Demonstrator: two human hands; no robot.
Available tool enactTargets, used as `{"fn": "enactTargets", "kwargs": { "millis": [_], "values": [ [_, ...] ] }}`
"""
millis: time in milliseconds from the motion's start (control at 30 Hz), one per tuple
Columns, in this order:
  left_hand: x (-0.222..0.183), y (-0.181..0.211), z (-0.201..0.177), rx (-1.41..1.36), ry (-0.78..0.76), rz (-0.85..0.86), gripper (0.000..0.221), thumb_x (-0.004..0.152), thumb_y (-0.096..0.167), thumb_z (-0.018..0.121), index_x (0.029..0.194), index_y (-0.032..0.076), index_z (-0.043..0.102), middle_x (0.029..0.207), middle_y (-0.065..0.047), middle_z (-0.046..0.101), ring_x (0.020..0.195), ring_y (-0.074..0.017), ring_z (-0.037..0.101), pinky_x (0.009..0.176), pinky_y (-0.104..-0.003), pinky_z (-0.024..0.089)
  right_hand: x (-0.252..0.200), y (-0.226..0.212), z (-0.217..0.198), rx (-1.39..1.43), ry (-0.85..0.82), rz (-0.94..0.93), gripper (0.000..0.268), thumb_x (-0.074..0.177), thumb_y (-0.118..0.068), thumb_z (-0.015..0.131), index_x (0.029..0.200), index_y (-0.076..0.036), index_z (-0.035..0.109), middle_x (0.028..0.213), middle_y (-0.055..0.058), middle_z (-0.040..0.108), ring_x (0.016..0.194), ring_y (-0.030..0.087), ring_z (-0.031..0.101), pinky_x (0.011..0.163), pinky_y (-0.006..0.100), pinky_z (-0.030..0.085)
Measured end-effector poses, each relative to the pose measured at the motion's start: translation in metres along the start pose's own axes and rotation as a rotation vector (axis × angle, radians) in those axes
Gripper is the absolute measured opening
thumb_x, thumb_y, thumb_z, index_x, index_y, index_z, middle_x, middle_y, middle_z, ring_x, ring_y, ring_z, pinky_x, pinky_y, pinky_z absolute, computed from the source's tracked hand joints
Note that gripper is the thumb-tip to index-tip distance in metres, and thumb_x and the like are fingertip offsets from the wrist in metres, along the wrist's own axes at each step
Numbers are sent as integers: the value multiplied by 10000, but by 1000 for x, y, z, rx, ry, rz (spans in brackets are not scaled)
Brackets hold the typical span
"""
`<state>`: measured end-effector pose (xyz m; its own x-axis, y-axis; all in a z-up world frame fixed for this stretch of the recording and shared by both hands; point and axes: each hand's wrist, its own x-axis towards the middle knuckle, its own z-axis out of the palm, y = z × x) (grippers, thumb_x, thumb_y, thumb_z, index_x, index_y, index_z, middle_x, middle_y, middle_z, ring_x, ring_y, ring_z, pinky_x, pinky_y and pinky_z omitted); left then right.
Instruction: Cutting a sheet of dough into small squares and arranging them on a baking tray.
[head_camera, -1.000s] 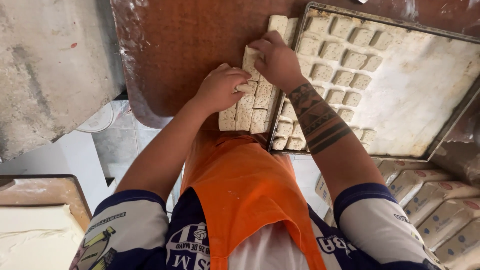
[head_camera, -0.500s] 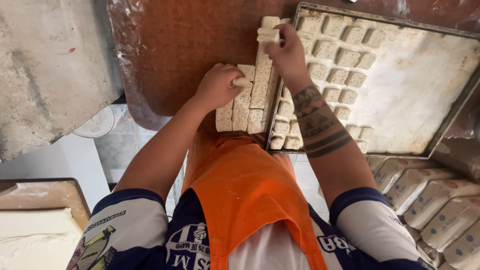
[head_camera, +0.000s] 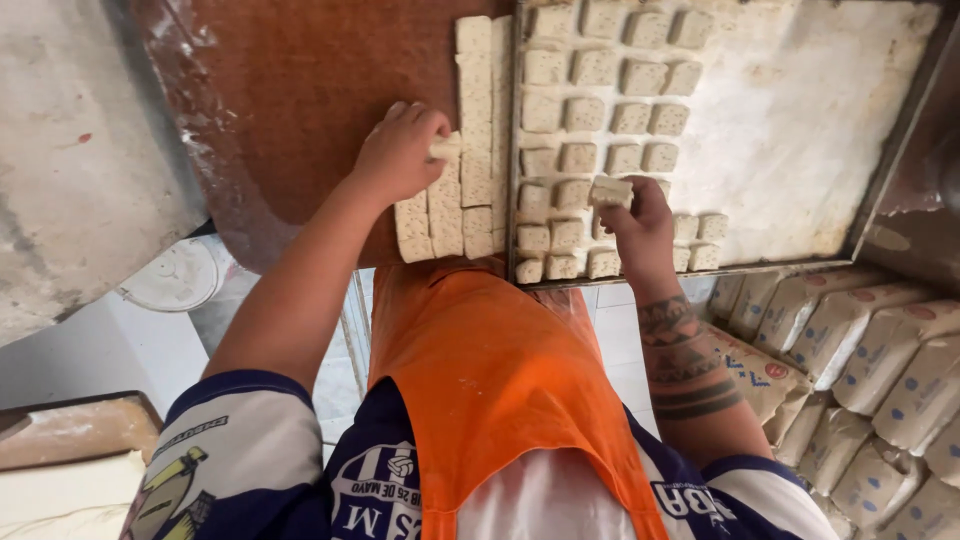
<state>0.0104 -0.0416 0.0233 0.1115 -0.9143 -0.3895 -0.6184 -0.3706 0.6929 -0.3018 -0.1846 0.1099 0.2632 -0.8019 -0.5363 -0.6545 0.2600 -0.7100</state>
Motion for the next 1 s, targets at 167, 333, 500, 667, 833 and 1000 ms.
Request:
{"fn": "enactTargets", "kwargs": {
  "millis": [167, 333, 500, 667, 833, 1000],
  "values": [
    [7, -35, 54, -362, 516, -168, 411, 808, 195, 900, 1120, 148, 636, 1034, -39, 712, 884, -219, 658, 759, -358, 491, -4, 33, -65, 75, 123, 62, 277, 818, -90, 681, 1088, -97, 620, 883, 36, 651, 740, 110, 588, 610, 249, 535],
    [-7, 58, 30, -362, 600, -422, 340, 877, 231, 797, 1190, 224, 664, 1122, 59, 739, 901, -120, 672, 770, -321, 523, 30, 71, -160, -23, 266, 65, 330, 888, -132, 708, 1195, -92, 593, 1016, 71, 706, 876, 114, 677, 664, 254, 654],
    [37, 142, 103, -482, 565, -194, 373, 912, 70, 789, 1265, 60, 672, 1211, -105, 711, 992, -198, 691, 810, -309, 574, 68, 74, -242, -369, 36, -11, 481, 988, -134, 650, 1453, -82, 538, 1308, 65, 645, 952, 165, 631, 811, 314, 575],
    [106, 264, 160, -396, 93, -51, 377, 949, 173, 711, 1309, 82, 651, 1313, -120, 683, 1180, -293, 653, 995, -453, 510, 126, 114, -278, -617, -407, -455, 407, 1002, -139, 624, 1400, -59, 648, 1134, 129, 660, 861, 252, 623, 834, 382, 505],
    [146, 318, 193, -151, -72, -85, 304, 959, 256, 711, 1255, 191, 680, 993, -4, 734, 1167, -309, 553, 1004, -497, 343, 156, 135, -268, -625, -585, -730, 408, 984, -45, 621, 1390, -35, 663, 1106, 158, 638, 913, 356, 654, 796, 454, 511],
    [155, 307, 225, -21, -62, -69, 295, 956, 242, 710, 1243, 181, 685, 1000, -19, 756, 1185, -346, 509, 990, -484, 296, 158, 141, -254, -753, -602, -740, 433, 1001, -135, 610, 1432, -105, 642, 1243, 146, 635, 960, 380, 668, 737, 498, 545]
  ]
}}
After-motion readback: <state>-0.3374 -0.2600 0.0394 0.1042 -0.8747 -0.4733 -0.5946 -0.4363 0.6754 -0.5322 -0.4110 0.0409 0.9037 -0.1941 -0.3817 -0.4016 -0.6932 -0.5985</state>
